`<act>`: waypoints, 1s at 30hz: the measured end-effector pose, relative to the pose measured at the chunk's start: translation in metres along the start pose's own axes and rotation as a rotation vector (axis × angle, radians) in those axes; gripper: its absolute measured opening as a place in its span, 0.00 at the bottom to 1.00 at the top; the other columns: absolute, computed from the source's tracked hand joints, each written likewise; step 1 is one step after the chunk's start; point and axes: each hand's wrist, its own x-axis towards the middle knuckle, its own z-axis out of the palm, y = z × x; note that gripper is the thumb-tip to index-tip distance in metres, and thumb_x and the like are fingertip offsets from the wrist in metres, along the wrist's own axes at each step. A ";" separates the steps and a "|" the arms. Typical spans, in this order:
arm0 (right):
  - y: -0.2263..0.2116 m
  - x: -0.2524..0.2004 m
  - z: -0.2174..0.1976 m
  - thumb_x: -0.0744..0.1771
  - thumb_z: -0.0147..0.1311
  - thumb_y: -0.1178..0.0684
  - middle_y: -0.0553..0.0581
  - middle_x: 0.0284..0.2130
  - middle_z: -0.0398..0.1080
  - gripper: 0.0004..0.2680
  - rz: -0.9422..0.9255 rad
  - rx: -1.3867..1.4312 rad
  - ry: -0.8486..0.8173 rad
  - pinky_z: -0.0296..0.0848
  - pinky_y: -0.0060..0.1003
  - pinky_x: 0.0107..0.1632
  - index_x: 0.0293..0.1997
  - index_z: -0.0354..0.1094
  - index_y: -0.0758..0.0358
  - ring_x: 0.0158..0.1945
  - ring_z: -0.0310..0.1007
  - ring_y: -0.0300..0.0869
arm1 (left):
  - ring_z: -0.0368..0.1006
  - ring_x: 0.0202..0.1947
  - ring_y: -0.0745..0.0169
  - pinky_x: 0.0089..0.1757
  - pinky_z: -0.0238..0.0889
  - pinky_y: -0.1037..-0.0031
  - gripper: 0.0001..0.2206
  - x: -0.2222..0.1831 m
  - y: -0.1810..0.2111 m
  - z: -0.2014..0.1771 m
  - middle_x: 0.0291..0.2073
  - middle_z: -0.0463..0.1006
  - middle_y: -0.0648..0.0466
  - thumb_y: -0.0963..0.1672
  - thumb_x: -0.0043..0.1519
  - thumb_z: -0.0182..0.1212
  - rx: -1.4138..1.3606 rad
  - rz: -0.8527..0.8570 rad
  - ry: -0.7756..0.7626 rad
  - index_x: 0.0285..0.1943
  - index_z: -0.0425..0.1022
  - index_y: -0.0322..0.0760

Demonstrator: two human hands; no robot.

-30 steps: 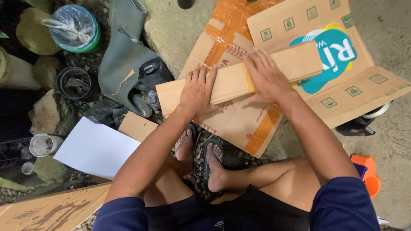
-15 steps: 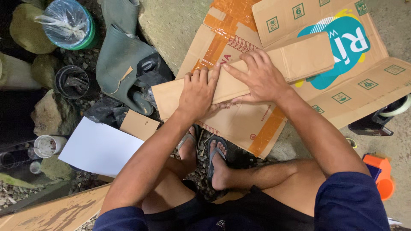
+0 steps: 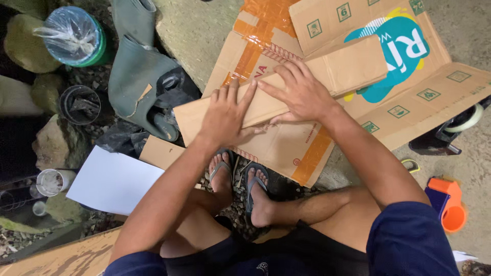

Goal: The person assembles a cardboard box by folding and taping the flaps, then uses scissors to cut and trim the box's edges and corners. The person folds the flaps inward to complete the box structure.

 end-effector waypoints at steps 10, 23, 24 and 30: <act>-0.002 0.003 0.006 0.55 0.63 0.24 0.78 0.60 0.61 0.40 0.023 -0.061 0.010 0.47 0.66 0.71 0.72 0.59 0.52 0.68 0.57 0.68 | 0.61 0.57 0.32 0.55 0.54 0.49 0.47 -0.005 -0.003 0.000 0.62 0.63 0.29 0.63 0.55 0.60 0.052 0.004 0.011 0.79 0.51 0.39; -0.005 0.002 0.007 0.55 0.66 0.26 0.73 0.59 0.61 0.40 0.062 0.006 -0.029 0.49 0.65 0.71 0.73 0.59 0.52 0.65 0.58 0.65 | 0.63 0.55 0.37 0.54 0.54 0.48 0.49 -0.007 0.007 -0.005 0.57 0.65 0.34 0.62 0.52 0.67 0.049 -0.081 -0.016 0.80 0.49 0.46; -0.006 0.003 0.007 0.55 0.64 0.24 0.74 0.59 0.61 0.40 0.063 -0.009 -0.016 0.49 0.65 0.71 0.72 0.59 0.52 0.66 0.58 0.66 | 0.63 0.55 0.37 0.55 0.54 0.48 0.49 -0.007 0.007 -0.005 0.57 0.65 0.34 0.62 0.51 0.67 0.049 -0.073 0.011 0.80 0.49 0.46; -0.007 0.005 0.006 0.58 0.56 0.19 0.74 0.60 0.60 0.39 0.096 -0.013 -0.083 0.45 0.65 0.73 0.73 0.59 0.49 0.68 0.55 0.65 | 0.63 0.54 0.36 0.54 0.54 0.48 0.51 -0.008 0.009 0.002 0.58 0.65 0.33 0.64 0.50 0.67 0.056 -0.093 0.006 0.80 0.48 0.45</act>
